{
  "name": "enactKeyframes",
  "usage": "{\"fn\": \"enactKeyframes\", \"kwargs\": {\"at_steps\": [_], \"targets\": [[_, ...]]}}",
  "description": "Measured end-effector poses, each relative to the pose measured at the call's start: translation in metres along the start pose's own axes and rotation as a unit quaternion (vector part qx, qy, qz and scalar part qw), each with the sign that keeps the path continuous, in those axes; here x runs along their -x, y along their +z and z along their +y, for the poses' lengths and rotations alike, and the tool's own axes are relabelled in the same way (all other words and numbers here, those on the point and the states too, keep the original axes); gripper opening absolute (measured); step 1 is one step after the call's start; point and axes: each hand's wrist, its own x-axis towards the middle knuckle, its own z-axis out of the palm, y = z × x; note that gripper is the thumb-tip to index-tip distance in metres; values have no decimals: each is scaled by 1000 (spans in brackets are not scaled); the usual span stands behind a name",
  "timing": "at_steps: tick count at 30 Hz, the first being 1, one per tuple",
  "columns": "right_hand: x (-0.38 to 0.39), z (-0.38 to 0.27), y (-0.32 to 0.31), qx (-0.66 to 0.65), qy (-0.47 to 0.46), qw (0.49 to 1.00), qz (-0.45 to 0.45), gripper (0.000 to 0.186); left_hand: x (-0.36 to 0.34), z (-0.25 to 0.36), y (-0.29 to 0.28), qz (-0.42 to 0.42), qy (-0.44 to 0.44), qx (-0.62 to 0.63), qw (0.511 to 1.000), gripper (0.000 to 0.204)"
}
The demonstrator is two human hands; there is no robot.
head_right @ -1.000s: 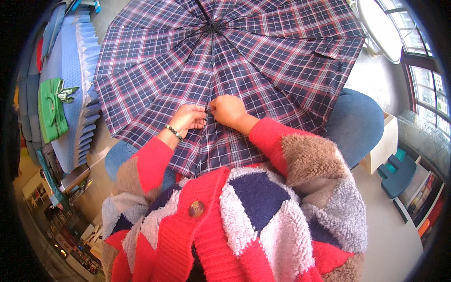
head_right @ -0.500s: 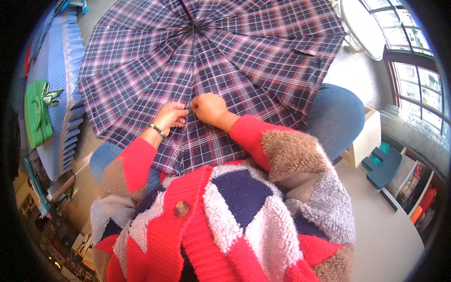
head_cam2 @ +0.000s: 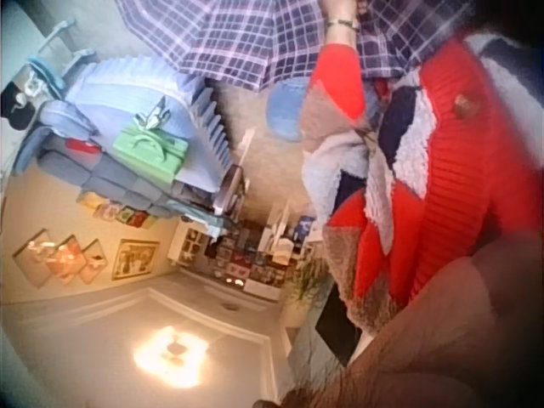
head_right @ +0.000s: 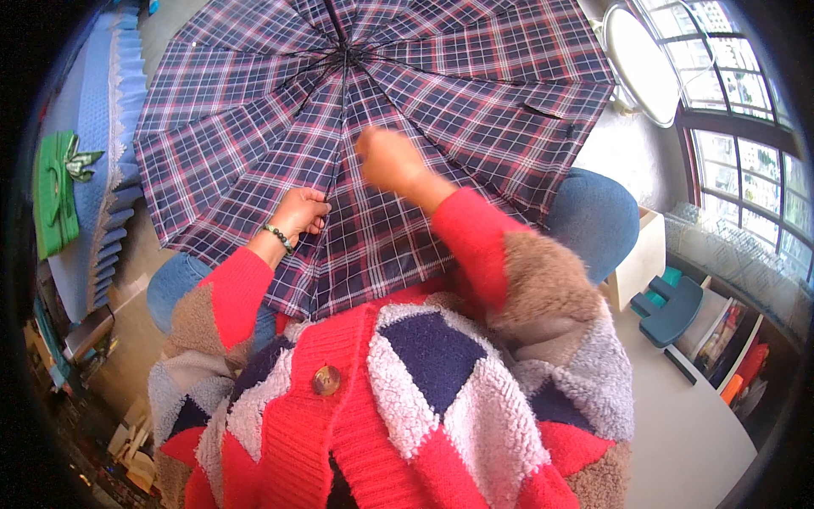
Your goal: The person sits on the floor and repeatedly threads a thin cord through small eyelets along the edge of an open plaid umbrella. They pull the cord tight and continue stitching around the canopy, working on multiple sections of the umbrella's perimeter.
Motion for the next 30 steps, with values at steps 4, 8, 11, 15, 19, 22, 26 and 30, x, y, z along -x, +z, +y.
{"fn": "enactKeyframes", "kwargs": {"at_steps": [4, 8, 11, 15, 19, 22, 26, 30], "targets": [[-18, 16, -71, 193, 52, 980, -15, 23, 0, 0, 0, -1, 10, 3, 1000, 13], [-5, 18, -93, 395, 98, 889, -211, 25, 2, 2, 1, -2, 15, 5, 1000, 14], [8, 18, -87, 460, 112, 831, -292, 25, 4, 4, 1, -2, 25, 4, 1000, 14], [9, 23, -85, 480, 106, 826, -277, 25, 3, 6, 3, 1, 35, -10, 999, 8], [14, 33, -83, 478, 100, 830, -271, 24, 4, 6, 8, 19, 42, -22, 999, 3], [17, 43, -87, 455, 112, 848, -249, 24, 4, 8, 11, 21, 47, -25, 998, 3], [19, 69, -96, 398, 136, 882, -214, 23, 0, 9, 16, 9, 29, -46, 998, 17], [19, 95, -108, 257, 93, 944, -185, 17, -2, 8, 21, 19, 33, -53, 998, 11]]}}
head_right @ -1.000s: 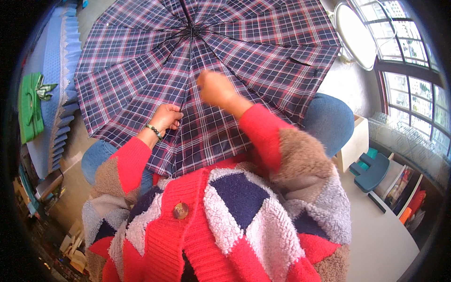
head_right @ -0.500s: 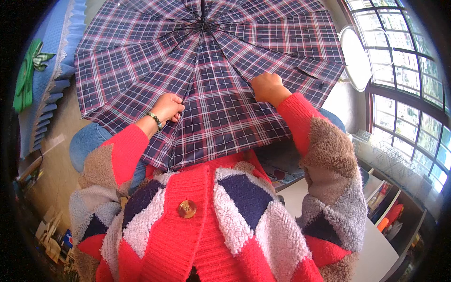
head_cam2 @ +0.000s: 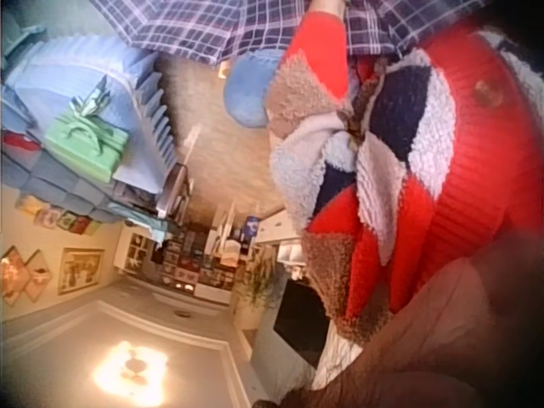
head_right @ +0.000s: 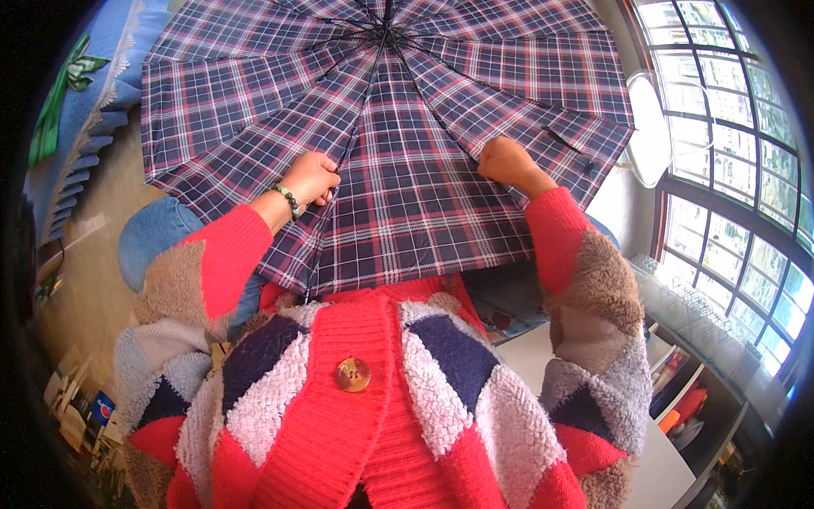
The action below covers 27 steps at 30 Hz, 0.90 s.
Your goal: The person sits on the floor and repeatedly threads a thin cord through small eyelets along the edge of an open plaid umbrella. They pull the cord tight and continue stitching around the canopy, working on multiple sections of the umbrella's perimeter.
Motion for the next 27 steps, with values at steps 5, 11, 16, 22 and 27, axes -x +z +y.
{"fn": "enactKeyframes", "kwargs": {"at_steps": [5, 11, 16, 22, 27], "targets": [[6, 13, -2, -141, -17, 990, -6, 14, -2, 1, 6, 9, 15, -12, 1000, 7], [12, 12, -9, -136, -15, 991, -10, 14, -4, 4, 15, 27, 14, -5, 1000, 9], [27, 6, -8, 3, -41, 999, -16, 17, -8, 7, 20, 4, 17, -16, 1000, 13], [54, -10, -6, 126, -4, 992, -15, 22, -5, 10, 24, -2, 10, 21, 1000, 8], [63, -17, -12, 157, 8, 987, -39, 20, 1, 16, 27, 1, -1, 43, 999, 13]]}}
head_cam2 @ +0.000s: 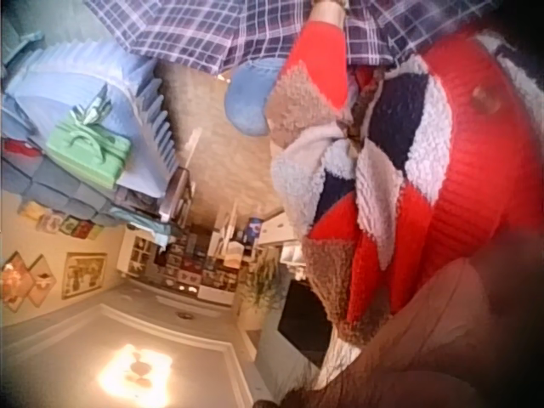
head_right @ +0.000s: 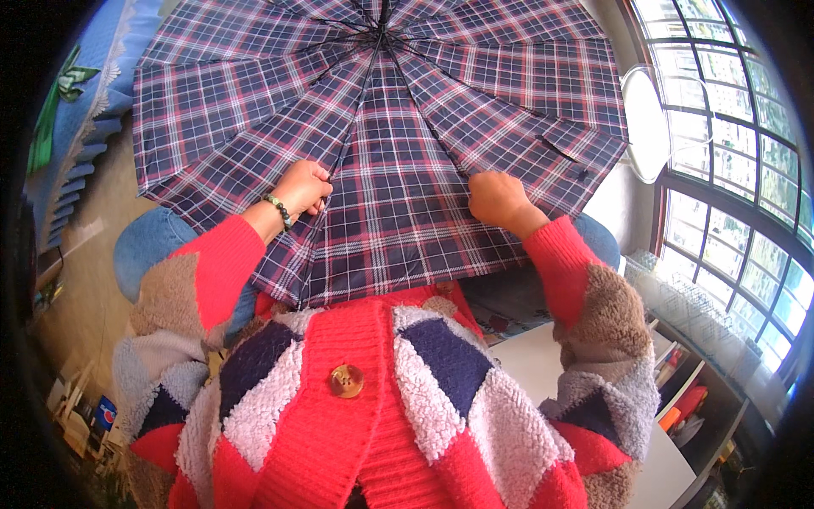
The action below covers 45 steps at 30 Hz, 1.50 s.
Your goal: The person sits on the floor and repeatedly threads a thin cord through small eyelets along the edge of an open plaid umbrella. They pull the cord tight and continue stitching around the canopy, working on multiple sections of the umbrella's perimeter.
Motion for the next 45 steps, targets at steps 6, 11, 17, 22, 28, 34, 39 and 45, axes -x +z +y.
{"fn": "enactKeyframes", "kwargs": {"at_steps": [6, 11, 17, 22, 28, 34, 39, 45], "targets": [[0, 2, -5, -1, 59, 998, -13, 20, 1, 3, 3, -13, -8, 9, 1000, 7], [-6, 1, -12, 2, 106, 994, -37, 21, 2, 3, 6, -29, 5, 65, 997, 6], [-5, 2, -12, -1, 95, 995, -42, 22, 0, 2, 7, -22, 14, 77, 997, 13], [-4, 3, -7, -11, 96, 995, -33, 24, -3, -1, 7, -30, 24, 88, 995, 5], [-11, 25, -12, -34, 104, 993, -34, 25, -2, 3, 6, -47, 9, 73, 996, 3], [-16, 65, -28, -25, 75, 997, 27, 22, -3, 2, 6, -58, 6, 92, 994, 10], [-7, 16, -11, -11, -14, 1000, -16, 21, 0, -1, 4, -49, 4, 121, 991, 7], [17, -52, -26, -28, -157, 985, 67, 14, 2, 5, 5, -65, -8, 104, 992, 12]]}}
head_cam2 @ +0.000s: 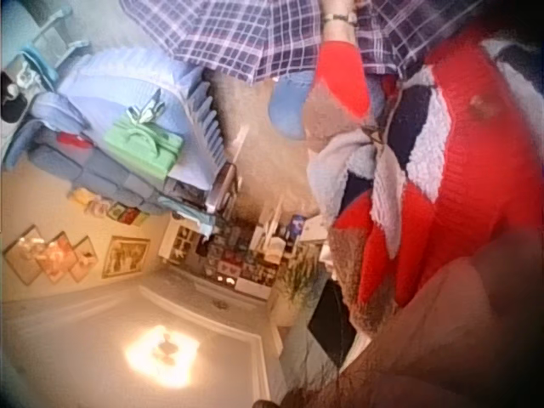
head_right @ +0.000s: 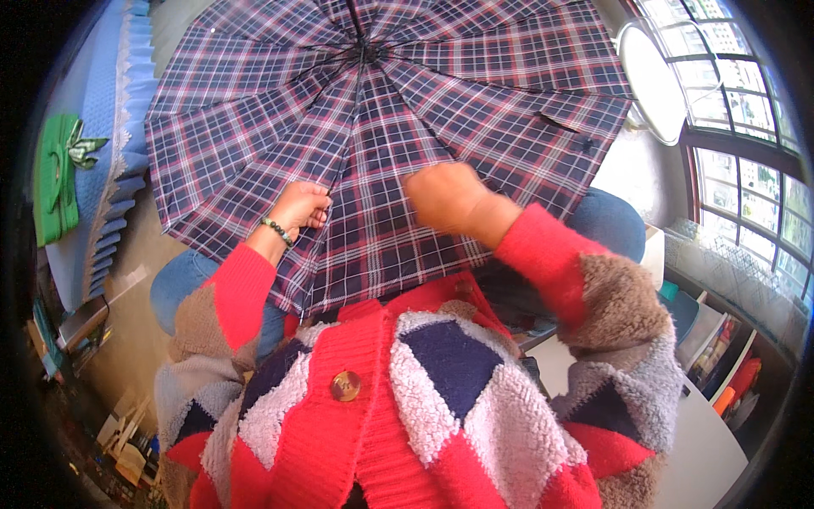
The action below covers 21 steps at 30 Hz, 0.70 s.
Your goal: The person sits on the floor and repeatedly threads a thin cord through small eyelets along the edge of an open plaid umbrella. They pull the cord tight and continue stitching around the canopy, working on multiple sections of the umbrella's perimeter.
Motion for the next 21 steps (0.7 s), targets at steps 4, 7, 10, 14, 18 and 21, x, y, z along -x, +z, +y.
{"fn": "enactKeyframes", "kwargs": {"at_steps": [4, 7, 10, 14, 18, 21], "targets": [[3, -40, -5, -48, -32, 998, -25, 17, -1, 2, -1, -16, -21, -30, 999, 1], [-4, -46, -3, -95, -16, 995, 1, 16, -3, -1, -1, -25, -14, 1, 1000, 2], [-21, -41, -1, -125, 8, 991, 48, 17, -2, -2, -5, -26, -19, 25, 999, 6], [-32, -21, 6, -213, -19, 970, 118, 11, 0, -1, -6, -13, -26, 26, 999, 9], [-34, -8, 18, -255, -24, 955, 152, 10, -1, 1, -6, -19, -34, 38, 998, 8], [-40, -9, 27, -267, -15, 956, 124, 11, -1, 2, -6, -19, -48, 50, 997, 8]]}}
